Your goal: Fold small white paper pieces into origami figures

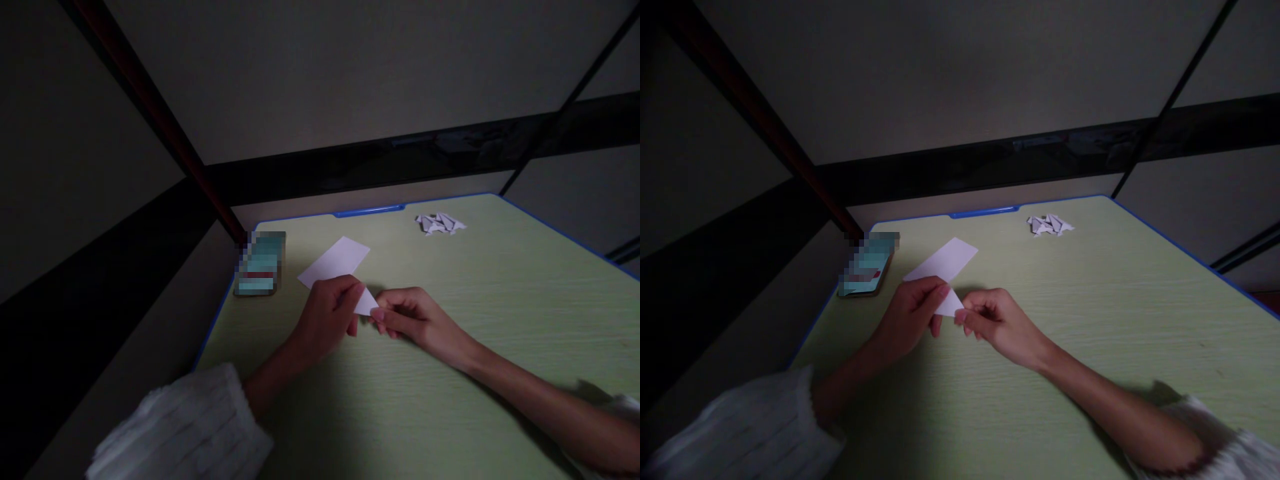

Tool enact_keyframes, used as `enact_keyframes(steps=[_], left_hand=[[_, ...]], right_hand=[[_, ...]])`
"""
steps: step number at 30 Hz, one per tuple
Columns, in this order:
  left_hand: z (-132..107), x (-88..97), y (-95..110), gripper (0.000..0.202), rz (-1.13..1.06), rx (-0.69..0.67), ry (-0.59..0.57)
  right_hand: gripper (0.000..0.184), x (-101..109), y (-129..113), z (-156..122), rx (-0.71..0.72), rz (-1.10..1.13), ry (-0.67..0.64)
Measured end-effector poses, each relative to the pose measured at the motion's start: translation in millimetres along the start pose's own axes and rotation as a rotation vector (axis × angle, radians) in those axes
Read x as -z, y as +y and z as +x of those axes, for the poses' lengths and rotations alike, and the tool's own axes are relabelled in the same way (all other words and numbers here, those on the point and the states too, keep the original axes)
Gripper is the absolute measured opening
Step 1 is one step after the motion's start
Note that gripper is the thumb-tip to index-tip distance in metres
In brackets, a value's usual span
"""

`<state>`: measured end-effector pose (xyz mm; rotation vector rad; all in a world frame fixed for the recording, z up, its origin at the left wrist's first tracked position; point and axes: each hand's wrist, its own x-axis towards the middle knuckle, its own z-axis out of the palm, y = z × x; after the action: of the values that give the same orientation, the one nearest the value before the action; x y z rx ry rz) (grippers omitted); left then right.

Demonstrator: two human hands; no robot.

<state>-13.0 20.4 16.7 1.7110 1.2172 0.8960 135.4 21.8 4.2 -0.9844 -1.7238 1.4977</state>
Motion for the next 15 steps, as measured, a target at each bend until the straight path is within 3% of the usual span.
enact_keyframes(steps=[6, 11, 15], left_hand=[[-3.4, -4.1, 2.8, 0.032, 0.178, -0.077, 0.056], [0.7, -3.0, 0.0, 0.037, 0.05, 0.058, 0.139], [5.3, 2.8, -3.1, 0.028, -0.157, 0.095, -0.073]], right_hand=[[0.032, -3.9, -1.6, -0.8, -0.042, 0.036, -0.006], [0.035, -2.2, -1.8, -1.8, -0.065, 0.08, 0.074], [0.033, 4.1, 2.5, 0.6, -0.076, 0.154, 0.097]])
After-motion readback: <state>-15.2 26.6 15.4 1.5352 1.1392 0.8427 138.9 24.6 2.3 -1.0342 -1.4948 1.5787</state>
